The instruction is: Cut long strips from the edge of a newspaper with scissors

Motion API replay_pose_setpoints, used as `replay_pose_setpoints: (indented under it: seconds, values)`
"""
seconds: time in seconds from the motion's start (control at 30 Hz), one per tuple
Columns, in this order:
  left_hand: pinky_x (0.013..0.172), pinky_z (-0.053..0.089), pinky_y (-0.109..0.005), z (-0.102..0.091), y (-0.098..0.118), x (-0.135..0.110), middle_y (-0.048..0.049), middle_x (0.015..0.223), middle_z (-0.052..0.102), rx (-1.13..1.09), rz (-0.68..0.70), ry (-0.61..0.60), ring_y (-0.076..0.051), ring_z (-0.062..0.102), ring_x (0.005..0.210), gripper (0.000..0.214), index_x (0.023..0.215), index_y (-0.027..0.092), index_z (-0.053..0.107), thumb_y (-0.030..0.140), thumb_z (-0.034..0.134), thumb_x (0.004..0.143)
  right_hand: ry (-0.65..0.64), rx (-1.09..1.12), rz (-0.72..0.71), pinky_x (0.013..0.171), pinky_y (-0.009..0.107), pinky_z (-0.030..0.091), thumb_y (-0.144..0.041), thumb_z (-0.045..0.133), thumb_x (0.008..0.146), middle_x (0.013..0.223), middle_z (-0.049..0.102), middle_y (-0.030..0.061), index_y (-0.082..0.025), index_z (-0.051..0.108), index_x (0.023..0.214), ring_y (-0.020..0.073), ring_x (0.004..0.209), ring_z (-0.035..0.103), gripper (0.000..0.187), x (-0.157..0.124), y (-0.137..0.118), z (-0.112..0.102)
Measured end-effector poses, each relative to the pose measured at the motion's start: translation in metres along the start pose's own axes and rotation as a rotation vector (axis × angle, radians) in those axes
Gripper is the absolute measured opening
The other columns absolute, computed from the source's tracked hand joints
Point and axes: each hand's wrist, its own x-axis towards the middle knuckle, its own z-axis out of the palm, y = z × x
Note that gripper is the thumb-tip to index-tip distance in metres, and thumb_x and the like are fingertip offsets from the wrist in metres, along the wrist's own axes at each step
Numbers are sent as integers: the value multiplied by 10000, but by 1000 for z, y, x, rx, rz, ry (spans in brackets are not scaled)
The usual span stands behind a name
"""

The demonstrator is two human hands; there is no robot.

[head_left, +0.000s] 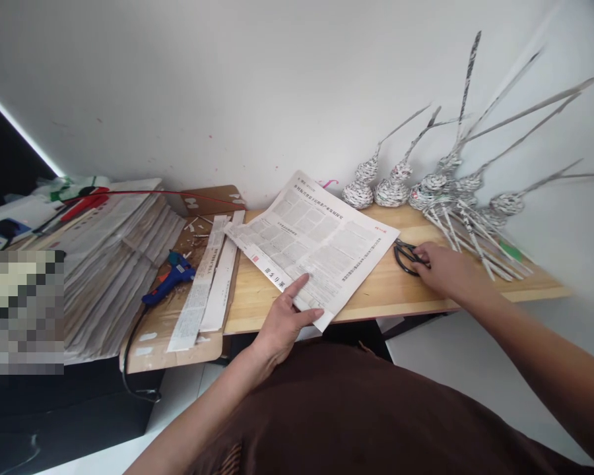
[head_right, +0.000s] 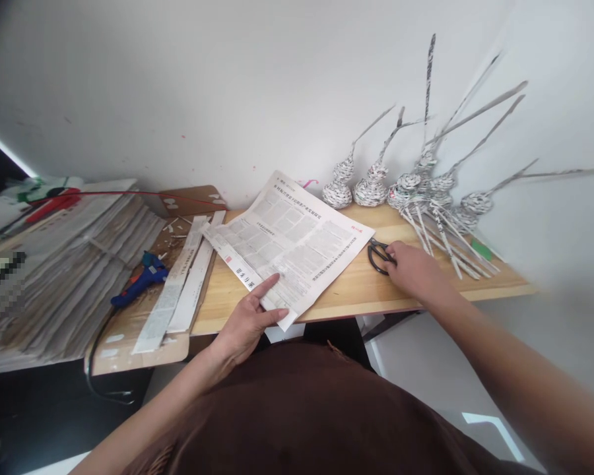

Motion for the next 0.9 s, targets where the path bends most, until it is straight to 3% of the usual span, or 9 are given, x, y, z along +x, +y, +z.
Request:
replay_pose_setpoints:
  seconds: [0.2, 0.37, 0.43, 0.5, 0.63, 0.73, 0.9]
  values:
    - [1110, 434, -379, 2, 5, -3, -120, 1443, 563, -73, -36, -1, -252, 534, 1310, 1011, 1508, 230, 388, 31, 836, 623, -101, 155, 226, 618, 367, 378, -269, 709, 715, 774, 709, 135, -157, 662, 1004, 307, 754, 637, 314, 5, -2, -21]
    - [1030, 501, -336, 2, 4, -2, -80, 1499, 509, -113, 4, -21, -233, 534, 1306, 1085, 1550, 305, 279, 24, 814, 648, -226, 676, 263, 528, 337, 406, -414, 512, 869, 815, 690, 154, -193, 616, 884, 237, 708, 642, 244, -29, -14, -37]
    - [1024, 500, -317, 3, 3, -1, -77, 1505, 502, -127, 10, -15, -225, 531, 1309, 1110, 1556, 312, 256, 17, 816, 644, -248, 815, 240, 503, 311, 410, -465, 576, 845, 738, 659, 104, -215, 591, 798, 200, 641, 609, 254, -51, -29, -32]
    - [1023, 500, -323, 4, 3, -2, -79, 1497, 511, -128, 7, -4, -229, 528, 1311, 1128, 1560, 319, 240, 19, 820, 640, -402, 977, 212, 444, 265, 351, -534, 660, 813, 645, 627, 46, -207, 563, 692, 141, 523, 521, 361, -73, -50, -22]
    - [1067, 465, -359, 6, 4, -3, -89, 1448, 559, -124, -7, 13, -240, 520, 1324, 1146, 1564, 315, 226, 27, 830, 634, -682, 997, 188, 455, 227, 417, -524, 755, 761, 814, 714, 77, -178, 647, 872, 181, 667, 642, 379, -103, -97, 4]
    - [1084, 451, -380, 5, 4, -4, -93, 1462, 544, -120, -5, -17, -239, 523, 1322, 1145, 1566, 318, 212, 35, 827, 643, -665, 1044, 150, 403, 216, 401, -488, 777, 747, 841, 705, 42, -195, 635, 960, 111, 517, 549, 390, -107, -121, 18]
    - [1114, 412, -354, 5, 3, -5, -77, 1447, 564, -134, 2, -45, -228, 511, 1328, 1105, 1548, 319, 284, 39, 839, 634, -387, 1157, 196, 346, 219, 346, -454, 815, 692, 654, 609, -40, -219, 566, 834, 77, 394, 441, 371, -95, -130, 30]
